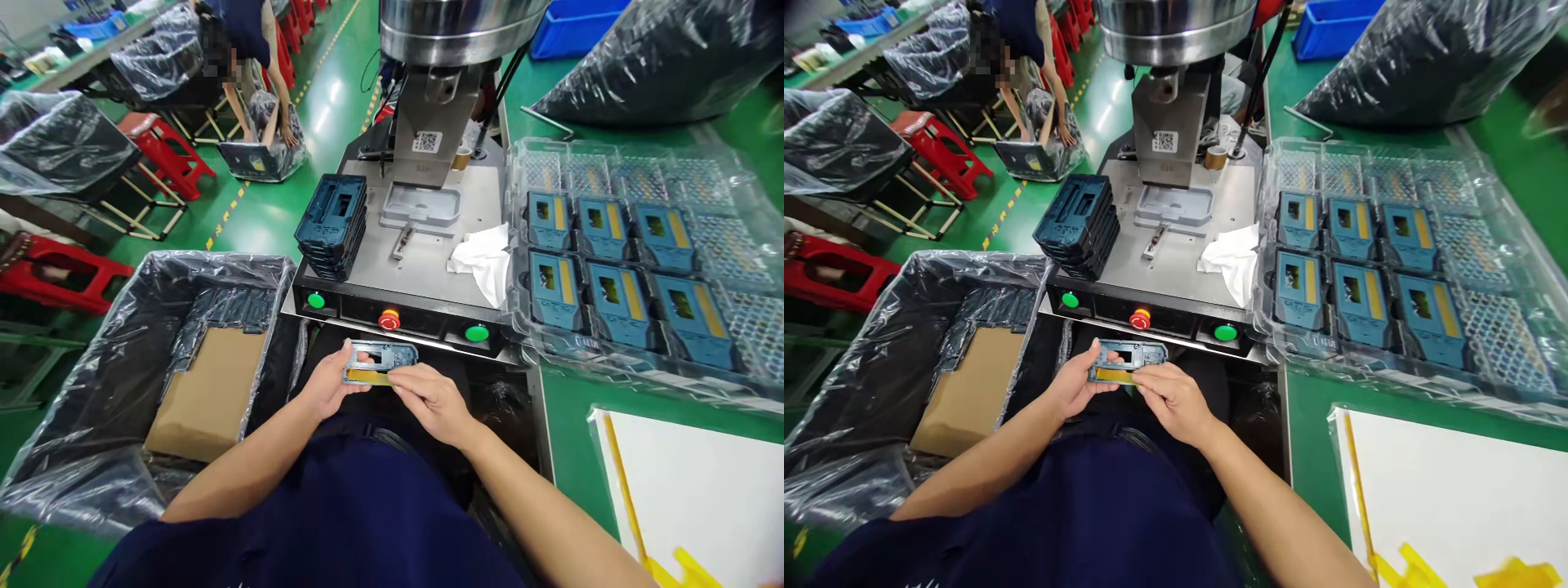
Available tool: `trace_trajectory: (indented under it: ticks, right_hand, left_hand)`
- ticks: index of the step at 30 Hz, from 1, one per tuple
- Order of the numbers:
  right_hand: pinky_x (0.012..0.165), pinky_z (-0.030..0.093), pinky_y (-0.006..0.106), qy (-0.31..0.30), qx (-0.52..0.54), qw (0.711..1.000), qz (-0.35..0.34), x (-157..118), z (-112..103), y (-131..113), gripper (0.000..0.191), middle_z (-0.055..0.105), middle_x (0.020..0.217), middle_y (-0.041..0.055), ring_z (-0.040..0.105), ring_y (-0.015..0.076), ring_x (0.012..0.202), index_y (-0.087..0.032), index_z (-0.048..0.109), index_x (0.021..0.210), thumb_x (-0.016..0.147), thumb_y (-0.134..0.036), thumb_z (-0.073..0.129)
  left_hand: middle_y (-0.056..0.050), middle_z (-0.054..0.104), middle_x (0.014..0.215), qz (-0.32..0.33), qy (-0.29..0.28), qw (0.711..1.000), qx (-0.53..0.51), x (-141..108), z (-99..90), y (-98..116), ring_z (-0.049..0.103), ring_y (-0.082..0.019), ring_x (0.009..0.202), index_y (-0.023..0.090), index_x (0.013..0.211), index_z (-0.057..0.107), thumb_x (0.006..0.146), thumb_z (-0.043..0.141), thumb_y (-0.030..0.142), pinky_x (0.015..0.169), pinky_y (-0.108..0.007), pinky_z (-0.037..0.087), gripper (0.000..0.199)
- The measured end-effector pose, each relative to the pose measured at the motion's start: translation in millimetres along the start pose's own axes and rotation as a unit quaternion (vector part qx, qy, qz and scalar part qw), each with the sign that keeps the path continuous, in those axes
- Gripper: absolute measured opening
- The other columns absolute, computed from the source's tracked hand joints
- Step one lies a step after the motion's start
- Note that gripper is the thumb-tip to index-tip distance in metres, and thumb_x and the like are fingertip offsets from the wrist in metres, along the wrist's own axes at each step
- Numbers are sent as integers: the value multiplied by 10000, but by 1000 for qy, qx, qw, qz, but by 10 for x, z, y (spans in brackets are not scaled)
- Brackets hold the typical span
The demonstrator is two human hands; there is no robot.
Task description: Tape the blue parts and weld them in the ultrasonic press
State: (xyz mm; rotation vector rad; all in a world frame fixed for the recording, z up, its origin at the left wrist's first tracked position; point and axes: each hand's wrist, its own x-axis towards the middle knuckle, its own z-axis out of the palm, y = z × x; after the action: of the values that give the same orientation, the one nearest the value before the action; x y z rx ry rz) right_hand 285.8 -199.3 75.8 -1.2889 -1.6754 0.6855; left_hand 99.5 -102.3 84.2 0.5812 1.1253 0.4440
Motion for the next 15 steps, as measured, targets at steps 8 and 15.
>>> trace_trajectory:
  ticks: [8, 15]
  right_hand:
    - [831, 515, 392, -9, -114, 992, -46, -9, 7, 95, 276, 729, 1055, 61, 656, 192, 922, -263, 686, 1137, 945, -232, 490]
    - [842, 464, 393, -28, -191, 978, -76, -23, 8, 91, 272, 726, 1073, 43, 617, 200, 963, -275, 691, 1123, 933, -201, 511]
  left_hand:
    - [-116, 697, 955, 3, -50, 999, 11, -3, -30, 17, 671, -210, 819, 127, 911, 664, 799, 619, 565, 659, -335, 574, 455]
    - [-110, 687, 978, 6, -67, 998, 20, -60, -4, 18, 667, -216, 876, 134, 923, 625, 747, 707, 521, 722, -365, 567, 433]
